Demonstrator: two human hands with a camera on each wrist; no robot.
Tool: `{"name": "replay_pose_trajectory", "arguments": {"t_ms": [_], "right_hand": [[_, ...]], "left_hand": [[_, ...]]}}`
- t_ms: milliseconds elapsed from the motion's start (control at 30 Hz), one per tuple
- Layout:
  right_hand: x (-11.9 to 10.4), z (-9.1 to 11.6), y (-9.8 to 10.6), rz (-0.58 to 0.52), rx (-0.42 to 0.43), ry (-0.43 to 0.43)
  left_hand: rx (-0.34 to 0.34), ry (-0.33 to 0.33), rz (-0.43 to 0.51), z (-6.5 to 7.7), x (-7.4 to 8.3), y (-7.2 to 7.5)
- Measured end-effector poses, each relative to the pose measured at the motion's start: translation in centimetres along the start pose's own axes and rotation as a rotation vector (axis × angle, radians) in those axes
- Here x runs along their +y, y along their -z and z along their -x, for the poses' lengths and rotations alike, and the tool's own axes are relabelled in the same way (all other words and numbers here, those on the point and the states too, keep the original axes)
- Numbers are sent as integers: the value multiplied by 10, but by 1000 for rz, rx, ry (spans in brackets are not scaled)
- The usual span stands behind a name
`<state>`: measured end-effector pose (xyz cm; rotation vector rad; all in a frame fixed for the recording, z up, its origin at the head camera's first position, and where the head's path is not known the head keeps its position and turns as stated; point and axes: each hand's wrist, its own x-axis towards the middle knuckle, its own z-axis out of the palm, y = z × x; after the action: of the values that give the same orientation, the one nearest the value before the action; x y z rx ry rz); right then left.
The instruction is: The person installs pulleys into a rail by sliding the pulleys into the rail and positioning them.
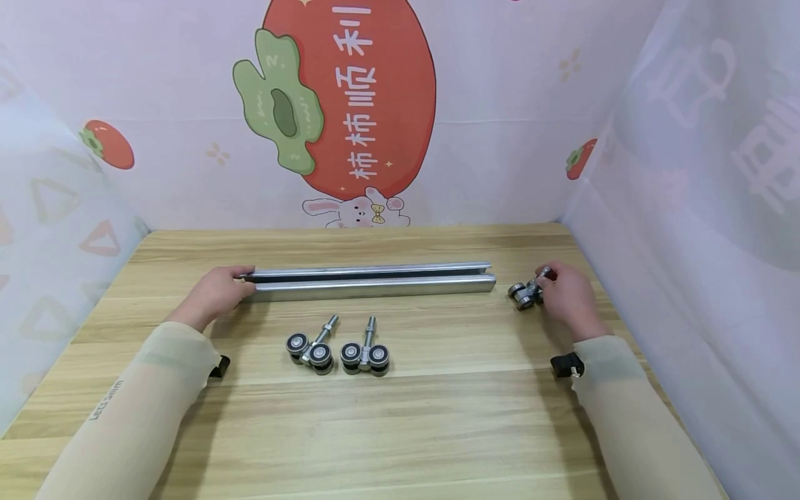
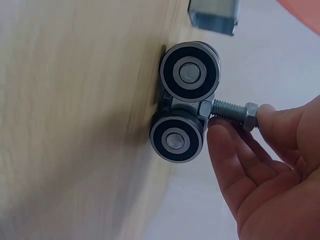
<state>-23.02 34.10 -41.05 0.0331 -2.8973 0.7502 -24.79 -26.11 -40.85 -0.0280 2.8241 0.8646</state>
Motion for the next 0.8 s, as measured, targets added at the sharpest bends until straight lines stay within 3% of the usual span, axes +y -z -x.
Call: {"name": "replay_pose_trajectory", "arguments": {"t_ms": [500, 800], "right_hand": [[19, -8, 12, -18, -22, -126], [21, -13, 11, -11, 14, -118]], "left_hand": [[-8, -4, -1, 3, 2, 1], [-14, 4, 6, 4, 2, 1]]}}
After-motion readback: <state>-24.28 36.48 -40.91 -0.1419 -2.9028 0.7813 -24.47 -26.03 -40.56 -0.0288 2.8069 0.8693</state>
